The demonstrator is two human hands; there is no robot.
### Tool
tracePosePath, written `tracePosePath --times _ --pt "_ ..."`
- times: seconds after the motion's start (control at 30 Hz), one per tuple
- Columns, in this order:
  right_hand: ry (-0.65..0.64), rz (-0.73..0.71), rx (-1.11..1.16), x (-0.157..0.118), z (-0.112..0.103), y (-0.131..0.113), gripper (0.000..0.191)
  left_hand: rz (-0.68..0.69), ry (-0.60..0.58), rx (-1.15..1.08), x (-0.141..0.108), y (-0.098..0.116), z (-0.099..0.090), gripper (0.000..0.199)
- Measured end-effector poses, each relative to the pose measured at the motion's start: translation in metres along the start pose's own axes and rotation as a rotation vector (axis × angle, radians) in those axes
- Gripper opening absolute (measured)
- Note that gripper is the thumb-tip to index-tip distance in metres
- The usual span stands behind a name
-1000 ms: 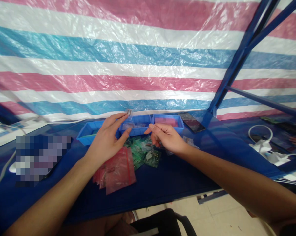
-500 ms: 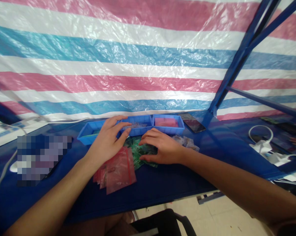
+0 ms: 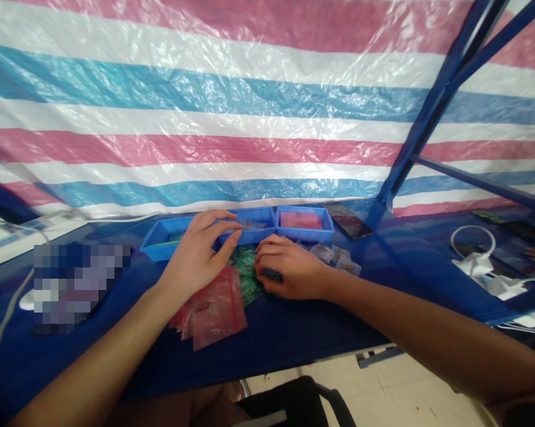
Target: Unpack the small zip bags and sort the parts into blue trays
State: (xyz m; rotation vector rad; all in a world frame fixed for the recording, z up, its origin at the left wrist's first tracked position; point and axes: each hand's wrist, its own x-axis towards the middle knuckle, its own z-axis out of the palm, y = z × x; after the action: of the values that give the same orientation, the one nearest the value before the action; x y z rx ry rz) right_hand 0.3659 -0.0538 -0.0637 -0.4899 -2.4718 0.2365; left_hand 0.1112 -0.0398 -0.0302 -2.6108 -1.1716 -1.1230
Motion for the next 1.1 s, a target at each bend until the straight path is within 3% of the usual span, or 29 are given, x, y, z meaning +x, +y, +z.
tracePosePath --times 0.13,0.27,0.4,0.53,0.7,0.8,0.93,1.1 --pt "0.089 0.066 0.092 0.002 -0.001 -0.006 0.011 0.064 -0.017 -0.072 0.002 0.006 -0.004 0.024" --pt "0.263 0.393 0.282 -0.001 -0.002 -0.006 0.005 0.104 -0.098 -0.183 0.002 0.013 -0.008 0.031" --pt "0.398 0.574 0.546 -0.002 0.002 0.002 0.028 0.015 -0.155 -0.186 -0.001 0.018 -0.006 0.043" --pt "0.45 0.603 0.698 0.001 0.003 0.002 0.039 -0.102 -0.16 -0.23 -0.002 0.019 -0.004 0.056" --pt "0.398 0.588 0.897 0.003 0.005 -0.003 0.054 -0.153 -0.164 -0.334 -0.002 0.021 -0.006 0.053" --pt "0.41 0.602 0.957 0.004 0.002 -0.003 0.057 -0.046 -0.147 -0.298 -0.002 0.022 -0.006 0.046" --pt "0.419 0.637 0.968 0.004 -0.004 0.002 0.066 0.132 -0.086 -0.224 -0.003 0.019 -0.005 0.052" --pt "0.366 0.678 1.008 0.001 -0.006 0.005 0.041 0.202 -0.025 -0.153 -0.002 0.015 -0.005 0.022"
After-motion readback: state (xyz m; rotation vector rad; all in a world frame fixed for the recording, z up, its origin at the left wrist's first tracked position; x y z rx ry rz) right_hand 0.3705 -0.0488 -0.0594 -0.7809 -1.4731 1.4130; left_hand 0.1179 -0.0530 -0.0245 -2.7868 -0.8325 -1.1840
